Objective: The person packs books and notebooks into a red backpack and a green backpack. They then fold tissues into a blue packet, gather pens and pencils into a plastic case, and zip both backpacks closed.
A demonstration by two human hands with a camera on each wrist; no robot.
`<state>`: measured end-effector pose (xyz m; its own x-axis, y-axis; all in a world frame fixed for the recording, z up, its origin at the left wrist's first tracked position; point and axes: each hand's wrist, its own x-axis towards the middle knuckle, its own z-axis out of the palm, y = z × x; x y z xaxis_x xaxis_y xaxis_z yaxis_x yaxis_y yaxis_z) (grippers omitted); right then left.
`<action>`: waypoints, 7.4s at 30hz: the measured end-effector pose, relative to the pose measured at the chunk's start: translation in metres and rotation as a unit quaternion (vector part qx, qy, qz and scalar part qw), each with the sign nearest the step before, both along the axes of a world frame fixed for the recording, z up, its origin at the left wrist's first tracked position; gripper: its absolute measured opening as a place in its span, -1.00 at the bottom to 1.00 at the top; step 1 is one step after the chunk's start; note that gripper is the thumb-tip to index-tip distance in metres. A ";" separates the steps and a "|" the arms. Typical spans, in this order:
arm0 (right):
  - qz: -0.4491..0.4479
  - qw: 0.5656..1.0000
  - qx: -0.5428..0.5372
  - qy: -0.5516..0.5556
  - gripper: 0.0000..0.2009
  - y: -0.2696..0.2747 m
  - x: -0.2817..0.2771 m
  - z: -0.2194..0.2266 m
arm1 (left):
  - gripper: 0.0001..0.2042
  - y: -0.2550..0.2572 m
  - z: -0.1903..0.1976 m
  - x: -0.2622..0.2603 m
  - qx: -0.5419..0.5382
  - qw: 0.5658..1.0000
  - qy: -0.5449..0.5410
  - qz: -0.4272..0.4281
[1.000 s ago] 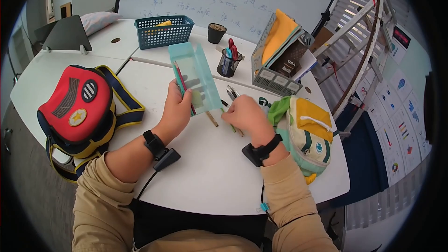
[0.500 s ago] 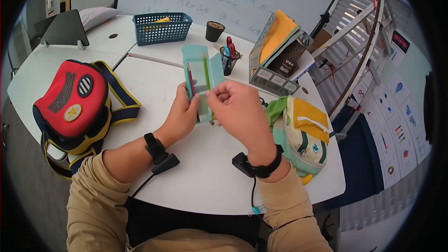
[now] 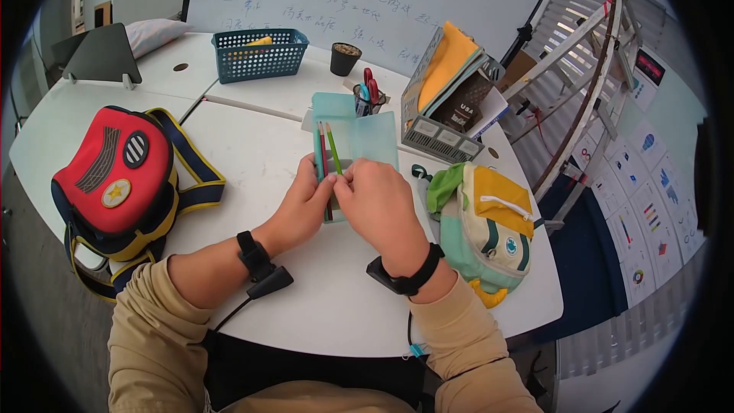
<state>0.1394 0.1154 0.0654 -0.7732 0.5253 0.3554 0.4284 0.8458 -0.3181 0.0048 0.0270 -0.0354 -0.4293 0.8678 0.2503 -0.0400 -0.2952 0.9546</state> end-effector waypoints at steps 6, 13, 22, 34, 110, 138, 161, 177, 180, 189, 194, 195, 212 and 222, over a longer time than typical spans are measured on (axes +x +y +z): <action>0.033 0.996 -0.057 0.064 -0.73 0.008 -0.001 -0.001 | -0.59 0.004 -0.004 0.000 0.036 0.999 -0.017 -0.002; 0.044 0.991 -0.109 0.056 -0.74 0.006 -0.001 0.005 | -0.58 0.002 -0.003 0.002 0.044 0.997 -0.061 -0.020; 0.110 0.959 -0.249 0.079 -0.81 0.008 0.005 0.022 | -0.59 -0.001 0.004 -0.005 0.006 0.999 -0.030 0.007; -0.016 0.993 -0.079 0.089 -0.84 0.087 0.023 0.024 | -0.67 0.000 0.018 -0.041 0.042 0.973 -0.154 0.167; 0.106 0.980 -0.108 0.130 -0.83 -0.003 -0.013 -0.019 | -0.64 0.004 0.000 -0.012 0.089 0.974 0.047 0.202; -0.039 0.961 -0.078 -0.261 -0.64 0.060 0.014 -0.005 | -0.53 0.007 -0.005 -0.029 0.039 0.967 0.047 0.247; 0.105 0.941 -0.288 0.142 -0.76 -0.003 0.027 0.065 | -0.46 0.006 -0.009 -0.013 0.013 0.972 0.100 0.214; 0.092 0.973 -0.158 0.139 -0.80 0.019 -0.007 -0.011 | -0.44 -0.005 0.008 0.005 0.039 0.994 0.064 0.083; 0.085 0.982 -0.133 0.102 -0.80 0.019 -0.006 -0.007 | -0.42 -0.006 0.009 0.003 0.025 0.996 0.053 0.059; 0.100 0.982 -0.160 0.001 -0.79 0.028 0.007 0.015 | -0.41 -0.004 0.003 0.003 0.042 0.994 0.088 0.059; 0.082 0.953 -0.241 0.167 -0.77 0.041 0.016 0.040 | -0.47 0.000 0.002 -0.005 0.030 0.986 0.092 0.136; 0.068 0.947 -0.237 0.208 -0.77 0.042 0.020 0.048 | -0.48 0.000 0.003 -0.008 0.024 0.982 0.093 0.160; -0.049 0.990 -0.071 -0.109 -0.77 0.125 0.006 -0.057 | -0.45 0.005 -0.003 -0.033 0.010 0.967 -0.049 0.249; -0.010 0.972 -0.148 0.182 -0.75 0.055 0.008 0.024 | -0.46 0.006 -0.011 -0.031 -0.017 0.963 0.027 0.266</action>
<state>0.1473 0.1701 0.0898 -0.6129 0.6603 0.4340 0.2572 0.6860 -0.6806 -0.0260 0.0325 -0.0466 -0.8031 0.5365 0.2595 0.1578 -0.2284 0.9607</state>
